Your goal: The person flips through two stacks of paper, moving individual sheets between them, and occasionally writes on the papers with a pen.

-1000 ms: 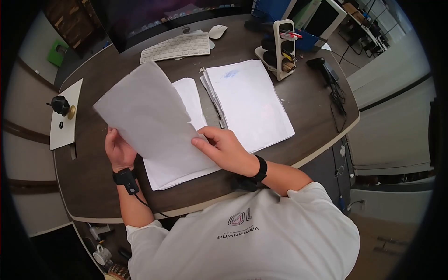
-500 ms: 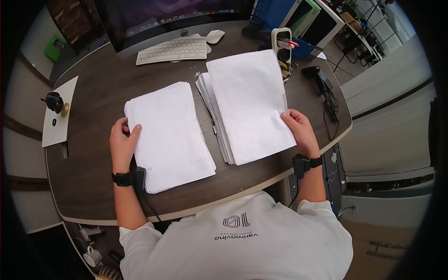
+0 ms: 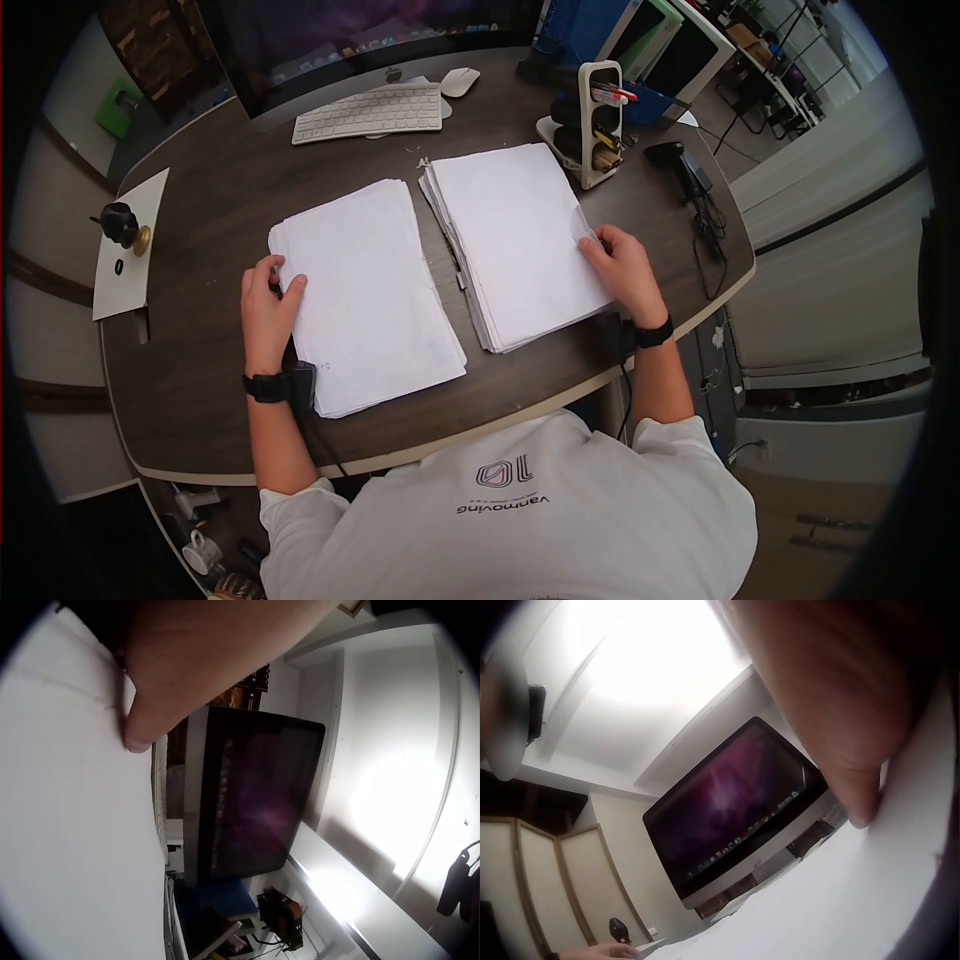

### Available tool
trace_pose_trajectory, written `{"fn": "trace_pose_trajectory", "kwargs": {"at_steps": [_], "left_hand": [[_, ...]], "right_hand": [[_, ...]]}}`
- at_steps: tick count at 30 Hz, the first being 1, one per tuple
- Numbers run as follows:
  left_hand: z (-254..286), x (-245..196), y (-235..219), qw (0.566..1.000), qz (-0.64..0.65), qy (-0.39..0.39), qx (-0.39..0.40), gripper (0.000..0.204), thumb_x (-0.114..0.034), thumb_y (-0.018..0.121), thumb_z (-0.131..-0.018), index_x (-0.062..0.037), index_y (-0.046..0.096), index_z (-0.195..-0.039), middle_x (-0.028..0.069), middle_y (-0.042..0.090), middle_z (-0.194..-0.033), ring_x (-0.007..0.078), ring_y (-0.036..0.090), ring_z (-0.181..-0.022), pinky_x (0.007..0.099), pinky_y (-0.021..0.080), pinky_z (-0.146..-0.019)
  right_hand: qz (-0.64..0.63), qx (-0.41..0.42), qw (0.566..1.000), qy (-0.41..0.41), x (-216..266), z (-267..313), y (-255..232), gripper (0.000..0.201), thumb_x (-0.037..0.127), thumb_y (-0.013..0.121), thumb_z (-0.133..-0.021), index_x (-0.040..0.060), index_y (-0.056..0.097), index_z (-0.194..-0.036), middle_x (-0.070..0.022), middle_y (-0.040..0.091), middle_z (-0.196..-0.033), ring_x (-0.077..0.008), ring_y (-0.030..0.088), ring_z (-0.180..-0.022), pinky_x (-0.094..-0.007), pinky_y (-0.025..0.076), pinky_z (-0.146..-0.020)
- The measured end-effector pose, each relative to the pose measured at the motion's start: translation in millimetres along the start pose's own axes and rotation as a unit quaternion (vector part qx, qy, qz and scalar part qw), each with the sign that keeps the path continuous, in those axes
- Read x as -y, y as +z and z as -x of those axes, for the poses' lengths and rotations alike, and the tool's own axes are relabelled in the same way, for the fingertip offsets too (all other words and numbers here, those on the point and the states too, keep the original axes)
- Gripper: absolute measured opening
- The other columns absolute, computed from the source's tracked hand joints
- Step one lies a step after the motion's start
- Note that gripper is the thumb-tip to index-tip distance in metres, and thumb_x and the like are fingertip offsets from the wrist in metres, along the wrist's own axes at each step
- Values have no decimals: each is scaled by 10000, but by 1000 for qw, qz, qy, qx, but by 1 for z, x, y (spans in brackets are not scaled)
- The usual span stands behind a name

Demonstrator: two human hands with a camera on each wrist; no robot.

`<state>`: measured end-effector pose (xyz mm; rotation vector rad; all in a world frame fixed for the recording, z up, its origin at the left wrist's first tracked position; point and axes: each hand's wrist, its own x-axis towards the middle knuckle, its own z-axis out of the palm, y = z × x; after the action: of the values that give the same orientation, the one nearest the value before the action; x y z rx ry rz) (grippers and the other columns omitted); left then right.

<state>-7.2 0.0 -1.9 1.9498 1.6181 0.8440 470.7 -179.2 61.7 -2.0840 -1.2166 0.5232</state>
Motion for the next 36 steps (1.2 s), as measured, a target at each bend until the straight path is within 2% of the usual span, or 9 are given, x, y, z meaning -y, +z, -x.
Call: {"fn": "trace_pose_trajectory", "kwargs": {"at_steps": [6, 8, 11, 13, 14, 16, 22, 29, 36], "left_hand": [[4, -6, 2, 999, -34, 22, -23, 512, -260, 889, -831, -40, 688, -1248, 87, 573, -1039, 238, 599, -895, 390, 535, -793], [8, -14, 1, 999, -43, 10, -26, 494, -245, 891, -831, -29, 692, -1228, 81, 572, -1018, 225, 588, -880, 380, 529, -782], [6, -13, 0, 998, -58, -10, -18, 486, -255, 893, -827, -35, 693, -1211, 71, 576, -1012, 221, 590, -876, 378, 530, -780], [6, -17, 0, 998, -53, -29, -10, 485, -286, 894, -826, -60, 695, -1206, 65, 583, -1008, 229, 604, -879, 385, 537, -789], [6, -17, 1, 998, -56, -31, -10, 485, -286, 894, -826, -60, 695, -1206, 65, 583, -1008, 229, 604, -879, 385, 537, -789], [5, -16, 0, 999, -34, -22, -17, 440, -282, 882, -842, -57, 708, -1178, 74, 585, -995, 230, 603, -878, 385, 538, -792], [5, -9, 1, 998, 0, 56, -25, 296, -209, 803, -918, -46, 731, -1155, 110, 612, -1015, 250, 624, -894, 383, 543, -801], [5, -7, 2, 999, -9, 50, -18, 249, -114, 688, -978, -37, 734, -1210, 126, 614, -1032, 259, 625, -897, 382, 542, -816], [6, -5, -3, 998, -4, 65, 18, 325, -82, 670, -980, -49, 737, -1297, 130, 599, -1077, 271, 626, -941, 379, 534, -855]], "right_hand": [[100, -69, 992, -18, 12, 14, 8, 303, 257, 740, -981, -9, 736, -1127, -164, 719, -883, -330, 688, -783, -432, 554, -746], [178, -203, 945, -186, 29, 28, 14, 247, 179, 762, -971, 26, 733, -1163, -140, 689, -911, -334, 664, -791, -446, 552, -739], [-25, -24, 985, -171, 67, 70, 37, 261, 145, 798, -953, 33, 729, -1179, -114, 693, -928, -216, 643, -705, -346, 543, -658], [-44, 168, 975, -137, 87, 96, 54, 295, 217, 786, -971, 56, 725, -1210, -116, 732, -963, -257, 710, -762, -367, 572, -680], [-44, 178, 960, -211, 89, 103, 70, 368, 205, 804, -966, 22, 706, -1270, -113, 734, -995, -220, 694, -751, -334, 577, -686], [1, 145, 952, -268, 95, 113, 100, 490, 253, 809, -960, 42, 640, -1368, -134, 703, -1110, -305, 710, -780, -386, 597, -693], [115, 185, 947, -234, 110, 112, 120, 580, 232, 790, -958, 60, 552, -1458, -158, 627, -1157, -370, 703, -848, -438, 604, -735], [48, 154, 944, -287, 95, 108, 123, 534, 154, 748, -976, 56, 547, -1461, -156, 614, -1146, -368, 686, -860, -445, 591, -738], [80, 166, 956, -227, 105, 111, 116, 576, 168, 769, -964, 52, 541, -1480, -163, 607, -1159, -367, 681, -884, -436, 589, -765]]}}
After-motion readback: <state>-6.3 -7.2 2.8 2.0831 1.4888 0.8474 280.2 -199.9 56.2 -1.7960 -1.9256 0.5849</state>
